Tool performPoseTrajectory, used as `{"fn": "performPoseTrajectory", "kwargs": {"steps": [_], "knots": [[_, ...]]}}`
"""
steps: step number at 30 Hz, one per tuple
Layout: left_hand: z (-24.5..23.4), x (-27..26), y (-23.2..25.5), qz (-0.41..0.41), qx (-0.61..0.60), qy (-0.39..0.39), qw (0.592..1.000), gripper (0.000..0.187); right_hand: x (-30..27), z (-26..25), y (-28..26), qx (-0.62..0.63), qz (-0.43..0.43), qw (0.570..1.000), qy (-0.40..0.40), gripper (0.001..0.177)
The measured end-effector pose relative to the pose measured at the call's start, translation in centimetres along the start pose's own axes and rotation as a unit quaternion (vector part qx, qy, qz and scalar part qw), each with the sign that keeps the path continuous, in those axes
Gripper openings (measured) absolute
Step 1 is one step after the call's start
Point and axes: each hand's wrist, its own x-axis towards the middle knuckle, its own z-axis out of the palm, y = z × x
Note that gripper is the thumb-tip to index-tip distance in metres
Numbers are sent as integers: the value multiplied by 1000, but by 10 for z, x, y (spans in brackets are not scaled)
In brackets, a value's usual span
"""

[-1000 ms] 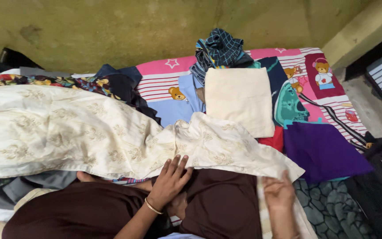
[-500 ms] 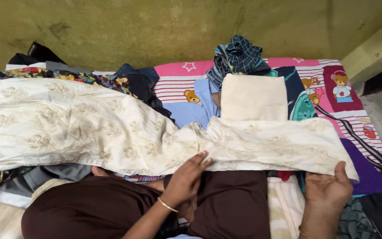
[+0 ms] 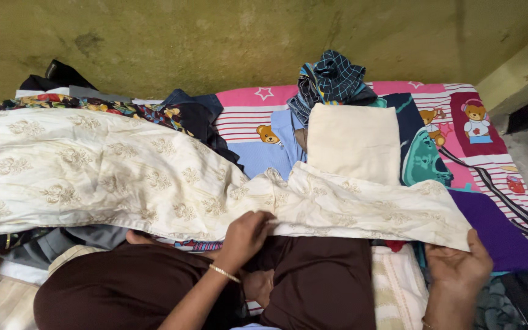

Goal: The person folds various items of clothing, including an embroidered white garment, socks, and floral-patterned pieces, on a bed.

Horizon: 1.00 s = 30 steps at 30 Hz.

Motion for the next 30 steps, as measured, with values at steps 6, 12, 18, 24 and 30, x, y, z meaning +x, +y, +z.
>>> {"fn": "performPoseTrajectory", "kwargs": {"steps": [6,12,18,24,30], "knots": [[-17,15,1,151,63,-107,981,23,-6,16,5,-193,-15,964,181,49],[-12,-4,4,190,176,-119,958,46,-2,-34,-17,-209,-22,960,184,46],[39,-13,38,189,125,-91,970,74,2,-10,-13,-202,-103,971,82,50],[74,-3,37,149,158,-82,973,59,-36,113,32,-292,-134,947,-10,56],[90,-4,37,143,91,-19,985,45,-80,253,154,-383,44,869,-309,64]]}}
